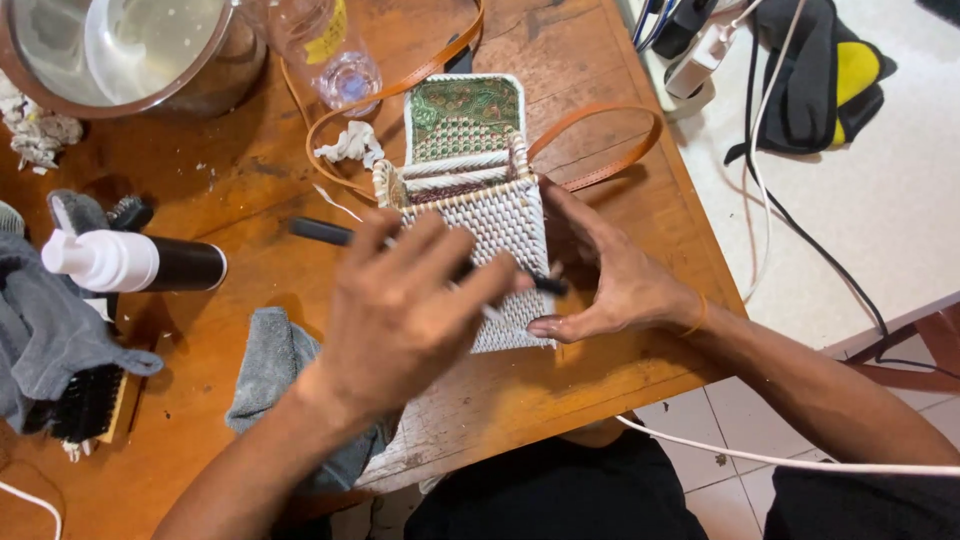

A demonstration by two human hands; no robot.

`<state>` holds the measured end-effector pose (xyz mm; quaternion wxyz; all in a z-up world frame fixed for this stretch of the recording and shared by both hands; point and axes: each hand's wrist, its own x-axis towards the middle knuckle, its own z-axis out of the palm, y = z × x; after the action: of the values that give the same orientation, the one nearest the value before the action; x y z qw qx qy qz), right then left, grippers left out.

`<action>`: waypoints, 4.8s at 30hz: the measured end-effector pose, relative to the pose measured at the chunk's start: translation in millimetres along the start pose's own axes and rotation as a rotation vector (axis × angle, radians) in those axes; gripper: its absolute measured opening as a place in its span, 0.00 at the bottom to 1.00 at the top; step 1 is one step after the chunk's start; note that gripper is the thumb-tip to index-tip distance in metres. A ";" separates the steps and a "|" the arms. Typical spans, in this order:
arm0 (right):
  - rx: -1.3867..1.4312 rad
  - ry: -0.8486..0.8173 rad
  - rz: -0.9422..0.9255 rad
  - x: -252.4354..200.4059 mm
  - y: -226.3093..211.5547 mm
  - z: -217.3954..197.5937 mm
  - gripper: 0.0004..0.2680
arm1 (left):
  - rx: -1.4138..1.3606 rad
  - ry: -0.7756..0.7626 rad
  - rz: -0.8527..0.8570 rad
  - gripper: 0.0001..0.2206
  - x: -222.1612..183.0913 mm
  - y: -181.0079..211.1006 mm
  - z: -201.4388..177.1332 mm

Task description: Cleaning the exterior of a white woven bag using a brush and a cloth.

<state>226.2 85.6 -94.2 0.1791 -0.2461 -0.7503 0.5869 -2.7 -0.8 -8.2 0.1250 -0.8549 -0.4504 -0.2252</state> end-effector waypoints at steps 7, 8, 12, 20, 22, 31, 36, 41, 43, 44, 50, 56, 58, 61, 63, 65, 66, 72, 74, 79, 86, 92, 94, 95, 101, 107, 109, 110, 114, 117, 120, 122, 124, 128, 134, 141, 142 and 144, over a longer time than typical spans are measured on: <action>-0.172 0.040 0.067 -2.6 4.3 -2.3 0.53 | 0.050 0.124 -0.067 0.13 4.4 1.3 6.2; -0.225 0.042 0.114 -3.7 3.0 -0.1 0.53 | 0.082 0.158 -0.081 0.12 3.0 -1.4 5.4; -0.075 0.065 -0.109 5.9 -17.9 0.7 0.48 | 0.163 0.242 -0.213 0.16 10.3 -10.5 -1.4; -0.069 0.051 -0.026 -1.3 -4.5 1.3 0.49 | 0.112 0.212 -0.203 0.16 18.7 -10.1 3.2; -0.070 0.051 -0.073 0.7 -2.7 -1.5 0.50 | 0.079 0.152 -0.130 0.13 18.2 2.3 1.8; -0.109 0.039 0.068 -3.3 0.7 -1.8 0.52 | 0.048 0.125 -0.128 0.12 11.5 7.3 5.9; -0.083 0.038 -0.145 3.2 -5.4 -0.2 0.49 | 0.171 0.204 -0.256 0.14 1.5 -6.4 2.6; -0.278 0.028 0.109 -4.4 7.9 0.5 0.54 | -0.002 0.117 -0.127 0.12 -0.4 7.4 8.7; -0.177 0.019 0.012 -3.1 -1.6 2.6 0.51 | 0.052 0.146 -0.192 0.13 -0.4 4.3 2.4; -0.087 0.029 -0.094 0.9 -7.8 -0.3 0.50 | 0.109 0.190 -0.237 0.14 4.1 -1.5 -0.6; -0.206 0.042 -0.042 -2.7 4.9 0.3 0.51 | 0.122 0.180 -0.164 0.13 5.6 -7.5 -3.7; 0.114 0.050 -0.076 3.3 -22.2 4.2 0.45 | 0.064 0.084 -0.095 0.12 4.2 23.0 -9.4; 0.061 0.040 -0.087 5.2 -24.7 4.5 0.45 | 0.064 0.143 -0.178 0.12 -0.9 5.4 -16.0; -0.019 0.044 -0.101 7.0 -25.5 3.4 0.45 | 0.013 0.187 -0.315 0.13 -7.8 -11.5 -29.2; -0.047 0.055 -0.095 2.3 -20.4 2.7 0.45 | -0.045 0.167 -0.376 0.13 -9.9 -16.4 -35.4; -0.110 0.056 -0.045 -0.2 -12.3 1.9 0.47 | -0.011 0.054 -0.462 0.11 -11.6 -20.4 -42.2; -0.114 0.058 -0.049 1.3 -14.1 2.2 0.47 | -0.010 0.059 -0.460 0.11 -14.5 -22.3 -45.2; -0.004 0.045 -0.206 3.8 -12.9 4.6 0.44 | -0.092 0.017 -0.658 0.11 -48.1 -32.0 -41.7; 0.013 0.068 -0.203 5.2 -13.2 5.3 0.44 | -0.099 0.051 -0.672 0.15 -62.9 -37.7 -31.7; 0.135 0.078 -0.228 13.3 -4.3 0.1 0.44 | -0.130 0.141 -0.750 0.11 -84.6 -46.6 -21.0; 0.187 0.094 -0.158 14.7 -6.7 6.2 0.42 | 0.097 0.080 -0.793 0.11 -105.6 -60.1 -5.1; 0.117 0.089 -0.198 17.0 -2.2 6.1 0.40 | 0.172 0.090 -0.657 0.12 -106.5 -59.5 -9.5; 0.134 0.088 -0.195 17.0 -0.3 5.6 0.40 | 0.051 0.070 -0.665 0.11 -112.6 -50.3 -17.2; 0.149 0.087 -0.195 16.7 0.9 3.6 0.41 | -0.067 0.052 -0.672 0.11 -113.8 -46.4 -20.0; 0.133 0.053 -0.206 12.6 -23.9 10.5 0.40 | 0.023 -0.581 -0.784 0.30 -106.5 1.6 -59.6; -0.007 0.074 -0.243 8.3 -11.7 5.5 0.44 | -0.118 -0.396 -0.831 0.09 -137.4 20.3 -26.6; 0.029 0.059 -0.236 11.8 -18.4 7.3 0.43 | -0.178 -0.222 -0.774 0.08 -130.8 16.1 -46.1; 0.054 0.048 -0.226 13.0 -21.9 6.4 0.43 | -0.243 -0.042 -0.706 0.06 -126.0 13.5 -54.3; 0.025 0.057 -0.195 13.3 -30.0 8.9 0.41 | -0.230 0.163 -0.739 0.10 -81.9 15.9 -86.4; 0.042 0.055 -0.168 14.1 -35.1 12.0 0.41 | -0.214 0.164 -0.489 0.13 -60.2 2.0 -44.7; 0.050 0.057 -0.165 10.3 -32.3 11.8 0.39 | -0.149 0.112 -0.333 0.04 -42.1 -20.7 3.3; -0.026 0.094 -0.145 11.8 -32.2 9.3 0.40 | 0.051 0.292 -0.321 0.03 -32.4 -38.5 16.6; 0.010 0.111 -0.130 10.1 -29.2 10.5 0.41 | -0.027 0.265 -0.302 0.04 -33.8 -12.8 19.3; 0.090 0.073 -0.146 12.5 -32.2 9.9 0.40 | -0.141 0.179 -0.219 0.05 -41.9 -4.1 14.7; 0.078 0.069 -0.165 11.3 -26.6 8.6 0.39 | -0.139 0.172 -0.260 0.07 -42.7 13.7 17.9; 0.043 0.097 -0.192 13.4 -19.2 8.2 0.44 | 0.027 0.310 -0.330 0.06 -42.3 -9.3 13.8; 0.073 0.072 -0.210 13.3 -21.6 8.0 0.42 | -0.011 0.248 -0.261 0.08 -44.0 2.8 15.0; 0.106 0.048 -0.226 12.9 -18.3 6.9 0.40 | -0.049 0.182 -0.192 0.11 -43.6 3.4 8.9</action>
<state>209.0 84.2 -78.4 0.2748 -0.1641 -0.7367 0.5956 -19.0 -30.1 -37.7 0.1222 -0.7867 -0.5112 -0.3238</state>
